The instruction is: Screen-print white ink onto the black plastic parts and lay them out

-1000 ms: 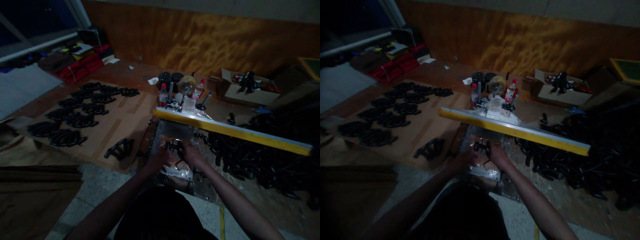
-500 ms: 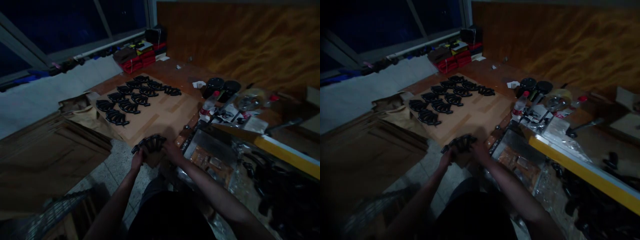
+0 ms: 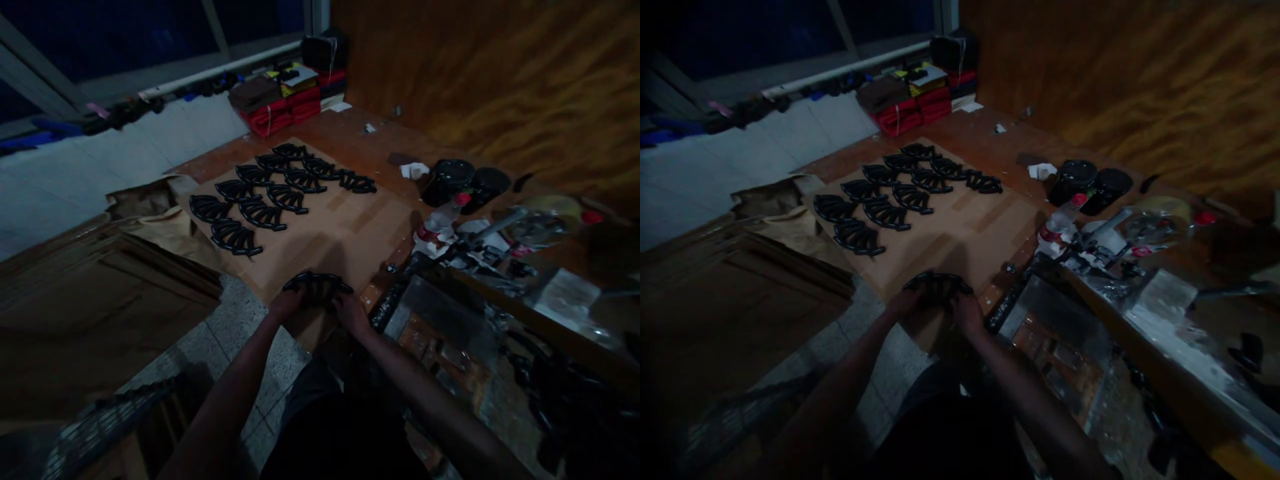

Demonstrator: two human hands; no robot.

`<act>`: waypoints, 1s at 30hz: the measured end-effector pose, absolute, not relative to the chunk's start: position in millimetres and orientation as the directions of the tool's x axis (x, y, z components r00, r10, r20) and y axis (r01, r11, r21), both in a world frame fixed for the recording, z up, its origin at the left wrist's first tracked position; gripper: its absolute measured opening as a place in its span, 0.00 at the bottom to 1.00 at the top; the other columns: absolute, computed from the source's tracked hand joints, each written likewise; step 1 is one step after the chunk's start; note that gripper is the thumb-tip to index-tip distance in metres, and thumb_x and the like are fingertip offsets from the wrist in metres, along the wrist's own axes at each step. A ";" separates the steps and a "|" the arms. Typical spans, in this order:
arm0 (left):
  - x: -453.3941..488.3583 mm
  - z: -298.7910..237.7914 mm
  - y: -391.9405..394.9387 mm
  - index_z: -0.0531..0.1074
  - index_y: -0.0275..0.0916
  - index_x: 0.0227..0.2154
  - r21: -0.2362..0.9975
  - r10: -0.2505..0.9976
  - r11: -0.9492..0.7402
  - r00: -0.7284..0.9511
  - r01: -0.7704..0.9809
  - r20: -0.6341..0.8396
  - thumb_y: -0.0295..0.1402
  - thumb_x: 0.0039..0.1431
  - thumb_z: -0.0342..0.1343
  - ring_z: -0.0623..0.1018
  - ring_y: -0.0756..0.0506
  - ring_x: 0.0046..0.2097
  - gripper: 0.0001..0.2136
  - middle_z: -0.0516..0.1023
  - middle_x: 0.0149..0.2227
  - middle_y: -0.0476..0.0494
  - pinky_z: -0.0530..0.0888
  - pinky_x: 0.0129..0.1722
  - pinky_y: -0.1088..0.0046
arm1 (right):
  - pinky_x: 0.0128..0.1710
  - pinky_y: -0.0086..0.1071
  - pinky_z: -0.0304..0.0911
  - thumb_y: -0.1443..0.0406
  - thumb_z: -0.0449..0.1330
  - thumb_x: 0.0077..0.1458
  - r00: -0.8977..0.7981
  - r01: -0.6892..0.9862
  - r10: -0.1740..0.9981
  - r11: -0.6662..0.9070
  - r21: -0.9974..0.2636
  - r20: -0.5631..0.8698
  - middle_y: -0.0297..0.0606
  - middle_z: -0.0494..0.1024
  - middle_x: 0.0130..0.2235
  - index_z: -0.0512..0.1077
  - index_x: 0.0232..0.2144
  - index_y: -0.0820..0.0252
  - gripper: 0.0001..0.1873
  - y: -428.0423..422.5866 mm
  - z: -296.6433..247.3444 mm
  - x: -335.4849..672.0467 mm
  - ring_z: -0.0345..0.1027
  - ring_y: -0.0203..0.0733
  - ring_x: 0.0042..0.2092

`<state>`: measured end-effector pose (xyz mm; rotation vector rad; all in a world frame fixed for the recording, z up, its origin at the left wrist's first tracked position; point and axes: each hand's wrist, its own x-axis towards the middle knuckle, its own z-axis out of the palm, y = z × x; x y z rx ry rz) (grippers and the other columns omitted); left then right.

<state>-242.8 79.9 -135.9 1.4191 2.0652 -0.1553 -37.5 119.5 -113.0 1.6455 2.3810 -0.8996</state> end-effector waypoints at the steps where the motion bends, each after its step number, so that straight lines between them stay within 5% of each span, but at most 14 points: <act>1: -240.3 -131.9 78.5 0.75 0.39 0.47 0.221 0.780 0.467 -0.281 0.856 -0.559 0.45 0.67 0.36 0.80 0.35 0.47 0.24 0.80 0.44 0.30 0.74 0.45 0.59 | 0.51 0.33 0.63 0.63 0.52 0.66 -0.421 0.874 0.812 0.245 -0.419 -0.403 0.48 0.79 0.49 0.74 0.50 0.64 0.17 119.8 -111.8 -36.7 0.71 0.45 0.52; 4: -220.9 -122.3 64.1 0.74 0.36 0.48 0.201 0.789 0.546 -0.418 0.813 -0.451 0.50 0.66 0.37 0.78 0.30 0.49 0.27 0.78 0.45 0.24 0.73 0.46 0.52 | 0.51 0.33 0.64 0.64 0.53 0.64 -0.461 0.847 0.792 0.259 -0.464 -0.399 0.46 0.78 0.50 0.73 0.53 0.61 0.18 118.7 -110.0 -32.2 0.72 0.45 0.52; 8: -176.5 -126.2 46.7 0.68 0.42 0.59 0.339 0.947 0.320 -0.287 0.884 -0.147 0.45 0.63 0.50 0.66 0.31 0.62 0.24 0.66 0.63 0.31 0.64 0.59 0.49 | 0.55 0.34 0.62 0.67 0.55 0.62 -0.491 0.809 0.790 0.256 -0.529 -0.368 0.47 0.76 0.53 0.72 0.54 0.62 0.19 116.1 -111.7 -25.7 0.69 0.45 0.55; 14: -144.8 -142.1 60.0 0.62 0.42 0.64 0.301 0.915 0.367 -0.284 0.880 -0.286 0.36 0.58 0.57 0.56 0.25 0.67 0.30 0.57 0.68 0.32 0.56 0.61 0.37 | 0.59 0.37 0.60 0.68 0.54 0.62 -0.499 0.797 0.771 0.230 -0.558 -0.395 0.47 0.74 0.55 0.72 0.55 0.62 0.20 114.1 -115.2 -23.6 0.66 0.45 0.57; 19: -175.0 -118.2 77.7 0.71 0.40 0.57 0.520 0.927 0.374 -0.295 0.768 -0.231 0.42 0.55 0.61 0.60 0.27 0.66 0.26 0.64 0.65 0.31 0.56 0.64 0.44 | 0.57 0.39 0.64 0.65 0.52 0.64 -0.541 0.729 0.797 0.284 -0.623 -0.269 0.44 0.72 0.58 0.64 0.62 0.57 0.25 105.7 -112.6 -7.9 0.66 0.45 0.58; 22: -206.5 -91.5 101.2 0.75 0.40 0.51 0.777 0.883 0.408 -0.425 0.480 -0.201 0.47 0.49 0.64 0.66 0.29 0.63 0.27 0.72 0.60 0.34 0.62 0.62 0.49 | 0.54 0.39 0.68 0.65 0.47 0.66 -0.562 0.705 0.814 0.376 -0.601 -0.150 0.43 0.76 0.54 0.65 0.62 0.53 0.24 102.1 -111.4 0.7 0.70 0.44 0.54; 24: -225.6 -74.0 122.7 0.76 0.38 0.48 0.926 0.849 0.360 -0.452 0.116 -0.273 0.54 0.49 0.61 0.73 0.31 0.57 0.29 0.77 0.53 0.35 0.70 0.56 0.52 | 0.52 0.39 0.69 0.66 0.47 0.66 -0.571 0.733 0.804 0.409 -0.544 -0.165 0.44 0.77 0.51 0.69 0.59 0.55 0.22 104.4 -114.2 0.2 0.71 0.45 0.52; 27: -243.0 -54.9 154.7 0.73 0.42 0.50 0.909 0.901 0.155 -0.322 -0.387 -0.291 0.64 0.53 0.47 0.76 0.34 0.54 0.34 0.77 0.53 0.37 0.74 0.49 0.53 | 0.60 0.43 0.62 0.70 0.48 0.63 -0.595 0.752 0.782 0.458 -0.475 -0.187 0.45 0.73 0.57 0.70 0.58 0.57 0.24 115.7 -123.0 -9.2 0.65 0.48 0.60; 30: -245.6 -46.8 179.9 0.68 0.48 0.55 0.834 0.935 0.028 -0.280 -0.550 -0.216 0.68 0.54 0.38 0.73 0.35 0.58 0.37 0.72 0.60 0.40 0.72 0.52 0.52 | 0.67 0.51 0.48 0.72 0.51 0.60 -0.610 0.766 0.753 0.482 -0.424 -0.247 0.43 0.61 0.66 0.66 0.61 0.57 0.28 130.4 -130.7 -21.3 0.49 0.52 0.68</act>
